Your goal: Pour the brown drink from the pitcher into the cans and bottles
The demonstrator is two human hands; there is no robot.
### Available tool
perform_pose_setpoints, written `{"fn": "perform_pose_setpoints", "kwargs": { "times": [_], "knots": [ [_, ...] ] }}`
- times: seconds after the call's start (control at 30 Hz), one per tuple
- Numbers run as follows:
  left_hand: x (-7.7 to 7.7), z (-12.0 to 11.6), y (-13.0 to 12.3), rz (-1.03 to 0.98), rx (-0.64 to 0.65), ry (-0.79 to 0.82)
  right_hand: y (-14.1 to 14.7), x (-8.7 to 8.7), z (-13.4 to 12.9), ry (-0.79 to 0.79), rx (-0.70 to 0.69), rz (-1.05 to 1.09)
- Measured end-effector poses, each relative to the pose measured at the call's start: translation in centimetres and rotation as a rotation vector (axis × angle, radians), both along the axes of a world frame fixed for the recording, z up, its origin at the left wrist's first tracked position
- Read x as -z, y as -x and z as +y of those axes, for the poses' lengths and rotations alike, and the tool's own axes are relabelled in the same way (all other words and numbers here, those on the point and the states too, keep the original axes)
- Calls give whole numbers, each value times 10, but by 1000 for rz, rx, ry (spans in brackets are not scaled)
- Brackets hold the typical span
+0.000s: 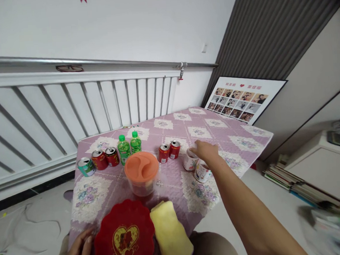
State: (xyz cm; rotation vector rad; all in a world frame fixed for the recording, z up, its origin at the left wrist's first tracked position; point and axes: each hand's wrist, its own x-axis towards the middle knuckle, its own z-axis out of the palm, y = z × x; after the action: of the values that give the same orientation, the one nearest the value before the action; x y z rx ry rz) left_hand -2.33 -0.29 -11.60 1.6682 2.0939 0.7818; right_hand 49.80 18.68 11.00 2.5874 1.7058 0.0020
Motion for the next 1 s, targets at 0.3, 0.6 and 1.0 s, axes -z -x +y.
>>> {"fn": "perform_pose_setpoints", "kwargs": {
  "times": [0.3,0.6,1.0],
  "knots": [
    [-13,0,-10,-250,-41,49,-15,2,7,45,-54,56],
    [-11,1,-9,-243,-45,79,-30,3,7,26,-112,115],
    [-11,2,-9,-251,-38,79,-47,2,-10,-72,-65,204]
  ]
}}
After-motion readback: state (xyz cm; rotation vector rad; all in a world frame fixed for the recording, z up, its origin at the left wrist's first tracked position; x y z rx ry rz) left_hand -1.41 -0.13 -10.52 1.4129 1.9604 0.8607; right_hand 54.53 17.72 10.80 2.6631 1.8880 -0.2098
